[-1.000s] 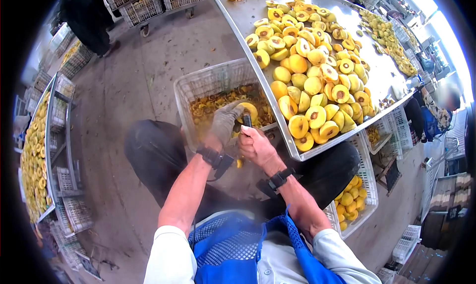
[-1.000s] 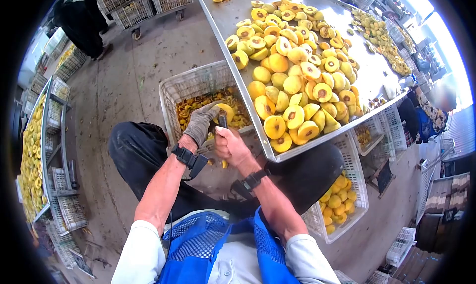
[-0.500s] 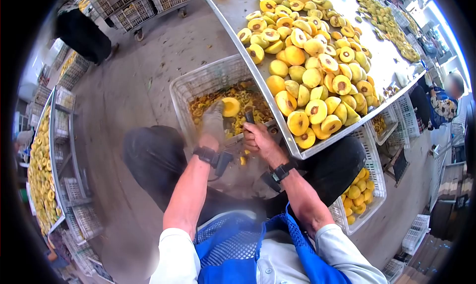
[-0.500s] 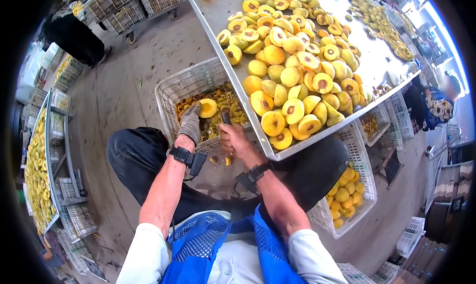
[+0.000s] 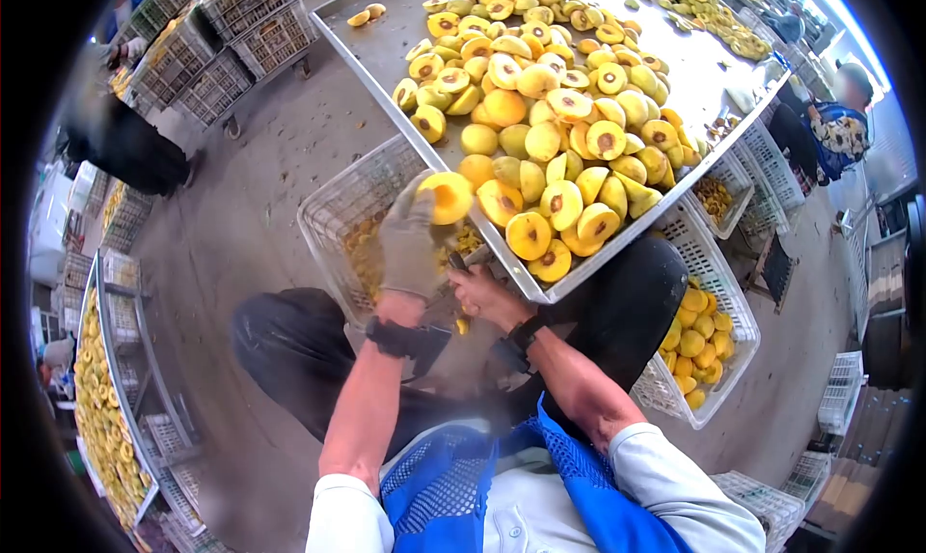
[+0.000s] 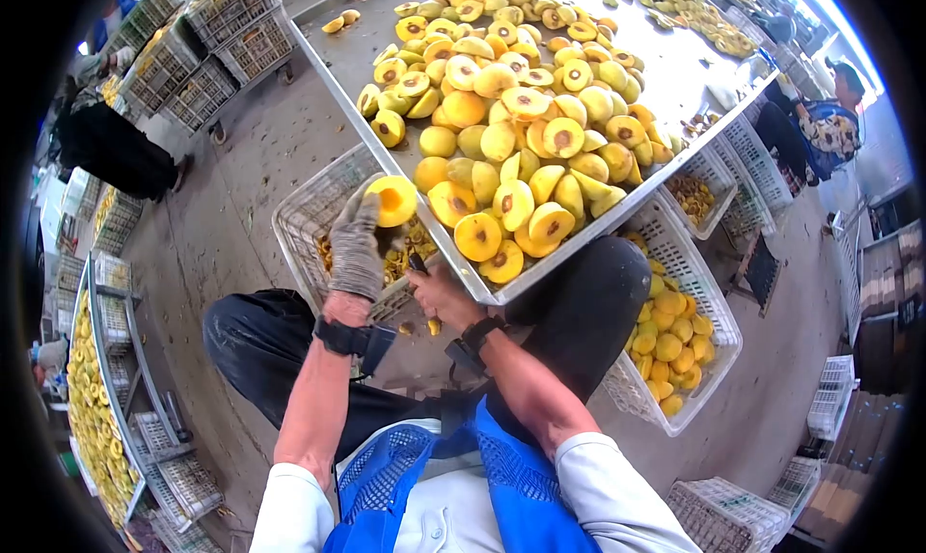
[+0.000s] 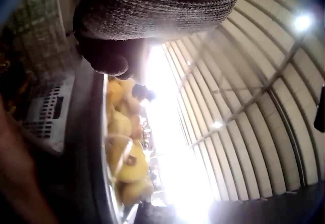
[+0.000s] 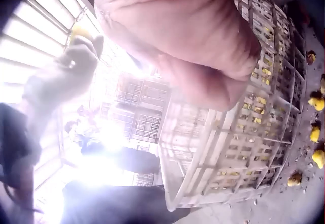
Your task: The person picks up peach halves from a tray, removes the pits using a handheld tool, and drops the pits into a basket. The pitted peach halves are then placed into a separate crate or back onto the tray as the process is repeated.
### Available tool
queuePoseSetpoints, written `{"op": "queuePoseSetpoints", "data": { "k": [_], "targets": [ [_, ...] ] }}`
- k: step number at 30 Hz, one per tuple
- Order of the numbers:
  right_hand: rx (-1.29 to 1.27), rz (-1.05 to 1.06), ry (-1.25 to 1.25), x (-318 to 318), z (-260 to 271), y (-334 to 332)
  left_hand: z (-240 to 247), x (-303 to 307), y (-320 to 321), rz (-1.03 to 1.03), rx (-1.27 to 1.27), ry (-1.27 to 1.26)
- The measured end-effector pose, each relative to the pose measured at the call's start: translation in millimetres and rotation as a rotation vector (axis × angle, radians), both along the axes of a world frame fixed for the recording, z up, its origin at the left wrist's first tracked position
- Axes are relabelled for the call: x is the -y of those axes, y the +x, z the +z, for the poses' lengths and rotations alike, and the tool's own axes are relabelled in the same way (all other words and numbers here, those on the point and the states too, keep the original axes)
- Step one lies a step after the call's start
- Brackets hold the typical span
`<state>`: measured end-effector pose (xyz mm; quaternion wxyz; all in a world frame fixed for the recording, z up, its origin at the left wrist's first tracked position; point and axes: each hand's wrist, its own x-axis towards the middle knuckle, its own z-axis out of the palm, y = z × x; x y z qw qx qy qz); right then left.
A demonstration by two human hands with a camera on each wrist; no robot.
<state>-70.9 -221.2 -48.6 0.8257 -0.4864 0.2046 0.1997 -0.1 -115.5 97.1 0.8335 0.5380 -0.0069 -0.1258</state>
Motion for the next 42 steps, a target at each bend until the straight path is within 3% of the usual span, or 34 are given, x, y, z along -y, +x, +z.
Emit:
{"op": "queuePoseSetpoints", "data": {
  "k": [2, 3, 4, 5, 7, 9, 10, 11, 12, 14, 15, 17, 19, 24, 28, 31, 33, 34, 36, 37, 38, 40, 42],
  "targets": [
    [-0.046, 0.039, -0.043, 3.4, -1.4, -8.5, 39.0, 38.5, -23.9, -0.110, 0.138, 0.048],
    [-0.019, 0.080, -0.186, 4.7, -12.9, -12.3, 49.2, 66.9, -35.5, -0.164, 0.180, 0.077],
    [0.009, 0.122, -0.329, 5.8, -26.9, -15.6, 75.3, 85.6, -53.9, -0.354, 0.204, 0.062],
    [0.035, 0.165, -0.471, 6.3, -39.1, -18.2, 67.7, 98.0, -53.9, -0.406, 0.334, 0.137],
    [-0.157, 0.481, -0.646, 20.7, -35.9, 4.7, 53.4, 122.7, -54.1, -0.476, 0.604, 0.268],
    [-0.165, 0.354, -0.531, 11.3, -55.9, 13.5, 50.1, 111.7, -27.0, -0.089, 0.999, 0.685],
    [0.041, -0.041, -0.384, -11.1, -82.3, -1.3, 53.5, 92.2, -10.3, -0.106, 0.954, 0.873],
    [-0.010, 0.024, -0.302, 0.5, -37.3, -9.8, 56.7, 72.5, 6.3, -0.137, 0.913, 1.066],
    [-0.009, 0.018, -0.295, -4.2, -22.0, -13.7, 50.2, 63.4, 19.7, -0.207, 0.968, 1.427],
    [-0.050, 0.034, -0.536, -13.4, -7.2, -10.3, 33.8, 55.9, 20.1, -0.260, 1.006, 1.519],
    [0.037, 0.071, -0.503, -12.8, -22.8, -8.5, 26.4, 53.7, 20.5, -0.321, 1.034, 1.610],
    [0.154, 0.056, -0.632, -17.2, -44.8, -2.5, 13.5, 55.8, 22.3, -0.250, 1.075, 1.553],
    [0.199, 0.084, -0.690, -17.7, -34.5, -8.8, 10.9, 57.2, 15.2, -0.198, 1.093, 1.466],
    [0.186, 0.095, -0.641, -22.7, -35.0, -8.2, 1.6, 55.3, 10.7, -0.168, 1.080, 1.209],
    [0.210, 0.076, -0.742, -23.0, -45.0, -10.5, 6.6, 58.4, 14.7, -0.265, 0.980, 1.424],
    [0.260, 0.078, -0.781, -22.5, -49.1, -9.6, 9.0, 60.6, 18.8, -0.235, 0.958, 1.313],
    [0.265, 0.059, -0.775, -23.6, -51.5, -9.5, 5.9, 63.7, 24.4, -0.098, 0.829, 1.030],
    [0.273, 0.037, -0.766, -23.6, -50.1, -8.7, 6.3, 61.8, 25.6, -0.091, 0.827, 1.027],
    [0.264, 0.018, -0.717, -19.4, -28.9, -11.4, 9.7, 52.7, 29.3, -0.063, 0.550, 0.650],
    [0.249, 0.001, -0.664, -19.1, -19.1, -16.4, 12.2, 46.8, 31.8, -0.062, 0.721, 0.777],
    [0.257, 0.006, -0.668, -18.3, -9.7, -16.2, 14.4, 46.6, 35.7, -0.052, 0.723, 0.776],
    [0.325, 0.029, -0.862, -18.8, -6.1, -16.9, 18.4, 45.5, 38.9, -0.145, 1.072, 1.084],
    [0.367, -0.016, -0.820, -22.0, -8.3, -17.0, 20.1, 48.7, 36.3, -0.238, 1.048, 1.134]
  ]
}}
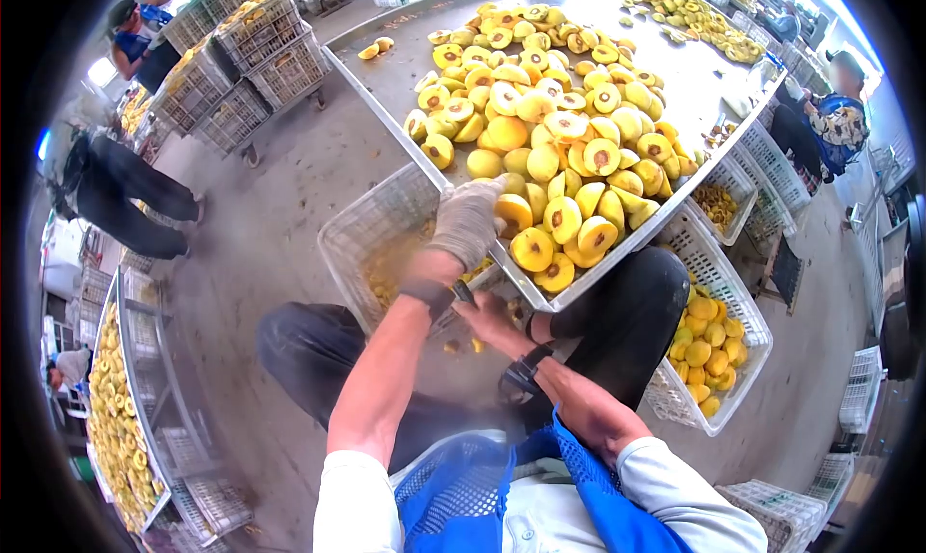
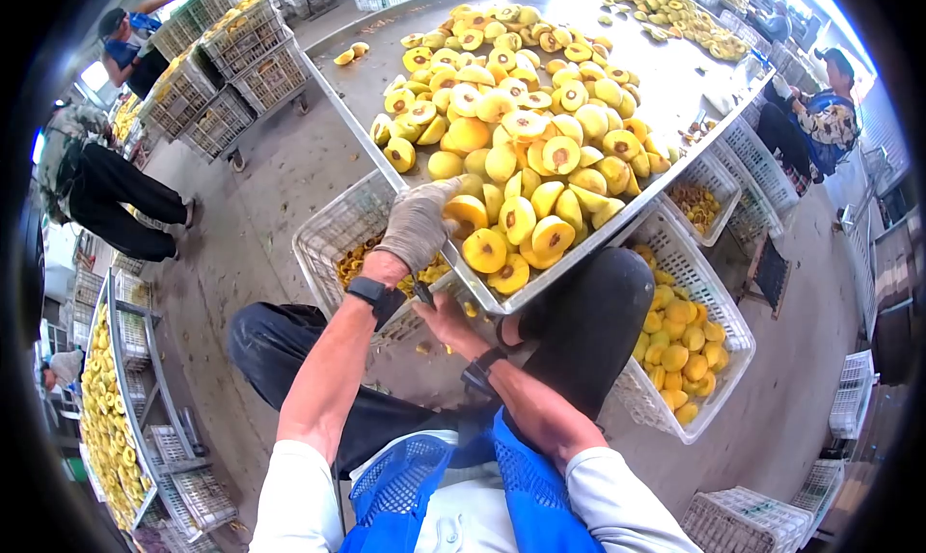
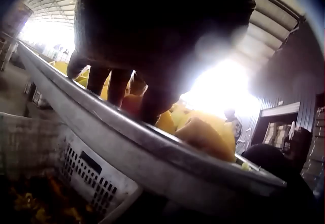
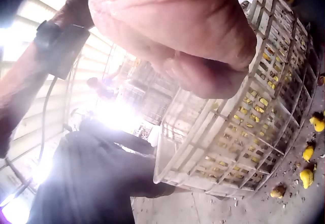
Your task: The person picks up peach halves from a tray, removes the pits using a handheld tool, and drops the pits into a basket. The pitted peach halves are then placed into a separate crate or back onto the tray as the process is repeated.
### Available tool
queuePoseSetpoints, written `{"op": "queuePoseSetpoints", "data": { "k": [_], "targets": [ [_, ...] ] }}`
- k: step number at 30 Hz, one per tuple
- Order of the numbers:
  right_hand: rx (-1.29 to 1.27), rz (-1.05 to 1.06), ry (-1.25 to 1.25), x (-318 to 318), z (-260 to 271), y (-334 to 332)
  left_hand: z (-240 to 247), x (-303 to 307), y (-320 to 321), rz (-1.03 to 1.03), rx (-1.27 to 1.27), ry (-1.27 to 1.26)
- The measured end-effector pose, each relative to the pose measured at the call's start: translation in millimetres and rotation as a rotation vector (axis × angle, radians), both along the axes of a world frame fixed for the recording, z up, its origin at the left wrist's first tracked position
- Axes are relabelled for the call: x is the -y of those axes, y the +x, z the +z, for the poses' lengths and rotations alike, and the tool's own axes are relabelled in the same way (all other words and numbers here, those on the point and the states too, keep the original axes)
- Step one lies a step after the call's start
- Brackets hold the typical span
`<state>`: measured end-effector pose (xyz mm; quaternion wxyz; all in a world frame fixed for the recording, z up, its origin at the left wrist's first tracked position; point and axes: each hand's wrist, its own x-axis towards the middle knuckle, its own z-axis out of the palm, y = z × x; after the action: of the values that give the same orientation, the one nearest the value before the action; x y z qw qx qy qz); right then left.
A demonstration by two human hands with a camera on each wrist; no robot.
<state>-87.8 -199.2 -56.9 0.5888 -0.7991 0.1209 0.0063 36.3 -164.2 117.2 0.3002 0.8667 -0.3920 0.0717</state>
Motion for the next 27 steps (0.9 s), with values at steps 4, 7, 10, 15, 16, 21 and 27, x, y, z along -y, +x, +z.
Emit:
{"op": "queuePoseSetpoints", "data": {
  "k": [4, 7, 10, 15, 16, 21, 27],
  "targets": [
    [0.012, 0.009, 0.009, 3.6, -19.3, -0.1, -1.4, 13.9, -6.4, 0.024, 0.063, 0.291],
    [0.044, 0.000, -0.047, 3.2, -32.1, 2.8, -5.8, 14.0, -6.1, 0.039, 0.051, 0.312],
    [0.092, -0.084, 0.042, -2.3, -34.8, 3.9, -11.1, 10.8, -10.9, 0.058, 0.099, 0.204],
    [0.097, -0.068, 0.145, 0.9, -25.6, 0.1, -3.1, -3.3, -6.0, 0.186, -0.282, -0.303],
    [0.095, -0.038, 0.173, 2.6, -24.5, 1.0, 4.4, -8.4, -6.6, 0.194, -0.277, -0.302],
    [-0.004, -0.101, 0.302, -7.7, 41.7, -0.1, 6.7, -50.7, -5.7, 0.099, -0.970, -0.940],
    [0.120, -0.090, 0.525, -12.6, 110.3, -11.0, -1.7, -99.2, -32.6, -0.086, -1.256, -1.310]
  ]
}}
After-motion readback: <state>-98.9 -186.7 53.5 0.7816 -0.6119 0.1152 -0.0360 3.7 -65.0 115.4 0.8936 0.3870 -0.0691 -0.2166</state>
